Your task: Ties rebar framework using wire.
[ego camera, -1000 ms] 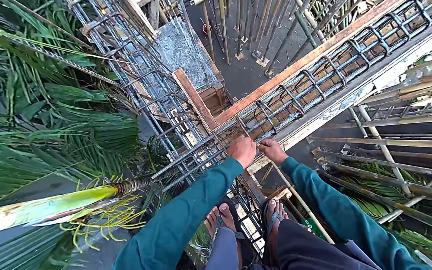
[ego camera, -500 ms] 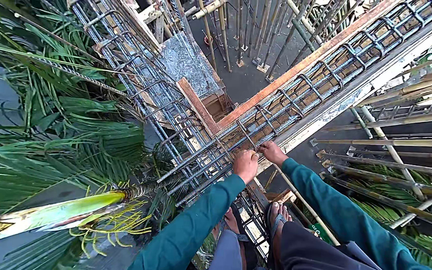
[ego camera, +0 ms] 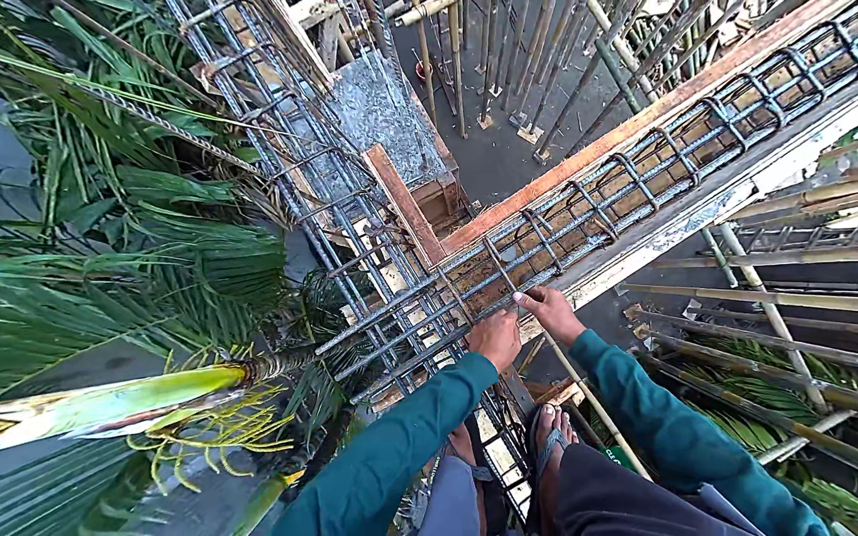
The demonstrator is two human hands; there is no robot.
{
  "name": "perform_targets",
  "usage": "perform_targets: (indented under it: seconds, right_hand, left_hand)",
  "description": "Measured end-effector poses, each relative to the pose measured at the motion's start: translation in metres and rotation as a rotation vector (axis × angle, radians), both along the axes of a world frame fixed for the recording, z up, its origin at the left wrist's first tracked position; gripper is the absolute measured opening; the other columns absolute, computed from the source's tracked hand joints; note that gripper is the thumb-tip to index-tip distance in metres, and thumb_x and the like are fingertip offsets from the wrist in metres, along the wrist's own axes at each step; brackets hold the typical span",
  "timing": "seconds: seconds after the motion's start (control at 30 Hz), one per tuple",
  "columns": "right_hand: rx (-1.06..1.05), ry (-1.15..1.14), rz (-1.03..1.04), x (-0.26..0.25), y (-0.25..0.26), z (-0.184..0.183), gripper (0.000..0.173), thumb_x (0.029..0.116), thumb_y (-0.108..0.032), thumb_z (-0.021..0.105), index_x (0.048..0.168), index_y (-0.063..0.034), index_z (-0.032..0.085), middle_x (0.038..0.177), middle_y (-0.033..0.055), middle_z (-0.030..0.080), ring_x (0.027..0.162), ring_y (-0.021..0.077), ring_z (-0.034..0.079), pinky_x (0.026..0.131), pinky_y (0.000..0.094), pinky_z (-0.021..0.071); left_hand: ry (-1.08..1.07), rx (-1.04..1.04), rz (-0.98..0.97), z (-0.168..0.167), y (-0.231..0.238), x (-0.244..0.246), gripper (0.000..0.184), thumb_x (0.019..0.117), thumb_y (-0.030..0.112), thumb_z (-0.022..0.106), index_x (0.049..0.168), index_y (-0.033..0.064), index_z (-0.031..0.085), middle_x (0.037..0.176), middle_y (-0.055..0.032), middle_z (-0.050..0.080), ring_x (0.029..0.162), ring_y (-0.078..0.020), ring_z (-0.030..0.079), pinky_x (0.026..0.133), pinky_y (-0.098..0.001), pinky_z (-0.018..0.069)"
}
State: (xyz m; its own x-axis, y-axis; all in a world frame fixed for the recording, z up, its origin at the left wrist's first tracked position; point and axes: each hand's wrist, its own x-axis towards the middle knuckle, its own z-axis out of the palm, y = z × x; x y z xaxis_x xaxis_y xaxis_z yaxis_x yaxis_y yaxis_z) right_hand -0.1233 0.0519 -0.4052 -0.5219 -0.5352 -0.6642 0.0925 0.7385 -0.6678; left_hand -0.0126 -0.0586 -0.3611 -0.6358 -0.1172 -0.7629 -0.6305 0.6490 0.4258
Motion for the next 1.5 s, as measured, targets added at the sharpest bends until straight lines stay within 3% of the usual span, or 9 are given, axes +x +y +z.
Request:
perform_targets:
  seconds: [0.17,0.3,0.37,0.43,0.6,0.8,1.17,1.4,1.5]
  right_hand:
    - [-0.003,0.015,-0.014,0.006,0.000,-0.003,0.039,0.1041,-0.037,0.062,0.100,0.0007,0.071,0.085,0.0141,0.066,0.077,0.0245,0.062,0.078,0.0482,0.0512]
    - [0.017,0.072,0.019,0.009,-0.001,-0.004,0.043,0.1052,-0.040,0.059,0.103,0.0008,0.070,0.089,0.0173,0.067,0.083,0.0304,0.065,0.081,0.0543,0.0523]
    - [0.018,0.089,0.028,0.010,0.000,-0.005,0.043,0.1055,-0.041,0.058,0.103,0.0004,0.070,0.089,0.0176,0.067,0.084,0.0314,0.065,0.082,0.0552,0.0519]
    - [-0.005,0.065,0.025,0.007,0.002,-0.006,0.041,0.1053,-0.039,0.059,0.105,0.0001,0.071,0.089,0.0166,0.068,0.082,0.0289,0.065,0.081,0.0530,0.0525]
    - [-0.016,-0.001,-0.007,0.006,0.002,-0.006,0.039,0.1046,-0.038,0.061,0.104,-0.0005,0.072,0.087,0.0147,0.068,0.079,0.0251,0.063,0.079,0.0495,0.0520]
    - [-0.004,-0.014,-0.001,0.002,0.000,-0.006,0.040,0.1044,-0.038,0.061,0.105,-0.0005,0.073,0.089,0.0145,0.070,0.081,0.0252,0.065,0.080,0.0495,0.0529]
    - [0.035,0.058,0.008,0.005,-0.002,-0.005,0.041,0.1035,-0.041,0.062,0.102,-0.0016,0.073,0.088,0.0144,0.069,0.082,0.0267,0.065,0.081,0.0517,0.0522]
    - [0.047,0.047,0.006,0.004,-0.003,-0.002,0.040,0.1033,-0.040,0.063,0.100,-0.0020,0.073,0.087,0.0134,0.069,0.081,0.0256,0.064,0.080,0.0506,0.0515]
    - [0.049,0.040,0.011,0.003,-0.003,-0.002,0.040,0.1035,-0.040,0.063,0.100,-0.0018,0.073,0.086,0.0126,0.068,0.079,0.0242,0.063,0.078,0.0486,0.0512]
  left_hand:
    - [-0.047,-0.025,0.056,0.012,-0.005,-0.006,0.035,0.1079,0.029,0.048,0.131,0.0105,0.067,0.136,-0.0140,0.062,0.131,-0.0324,0.057,0.103,-0.0544,0.0499]
    - [0.177,-0.184,0.136,0.014,-0.019,-0.014,0.040,0.0984,0.033,0.069,0.128,0.0069,0.066,0.128,-0.0191,0.063,0.124,-0.0390,0.057,0.100,-0.0563,0.0492]
    - [0.217,-0.208,0.093,0.005,-0.027,-0.020,0.052,0.0946,0.036,0.075,0.134,0.0042,0.061,0.128,-0.0220,0.061,0.123,-0.0410,0.056,0.101,-0.0572,0.0472]
    - [0.204,-0.159,0.018,-0.001,-0.035,-0.025,0.050,0.0949,0.038,0.074,0.128,0.0020,0.064,0.124,-0.0217,0.066,0.120,-0.0398,0.061,0.101,-0.0578,0.0490]
    - [0.184,-0.126,-0.118,-0.009,-0.046,-0.033,0.046,0.0882,0.038,0.081,0.113,0.0024,0.068,0.107,-0.0192,0.070,0.102,-0.0376,0.069,0.085,-0.0583,0.0559]
    - [0.054,-0.166,-0.058,-0.008,-0.031,-0.035,0.051,0.0942,0.042,0.074,0.123,0.0008,0.064,0.113,-0.0217,0.070,0.104,-0.0404,0.069,0.083,-0.0605,0.0560]
    - [-0.084,-0.246,-0.028,-0.020,-0.021,-0.035,0.035,0.1052,0.033,0.055,0.102,0.0032,0.071,0.105,-0.0198,0.073,0.099,-0.0386,0.071,0.077,-0.0591,0.0556]
    - [-0.122,-0.299,0.015,-0.019,-0.019,-0.036,0.054,0.1051,0.048,0.054,0.126,-0.0019,0.060,0.111,-0.0231,0.071,0.102,-0.0397,0.071,0.080,-0.0572,0.0570]
    - [-0.136,-0.238,0.028,-0.015,-0.023,-0.037,0.045,0.1053,0.043,0.054,0.108,0.0007,0.069,0.109,-0.0211,0.072,0.103,-0.0383,0.071,0.080,-0.0585,0.0557]
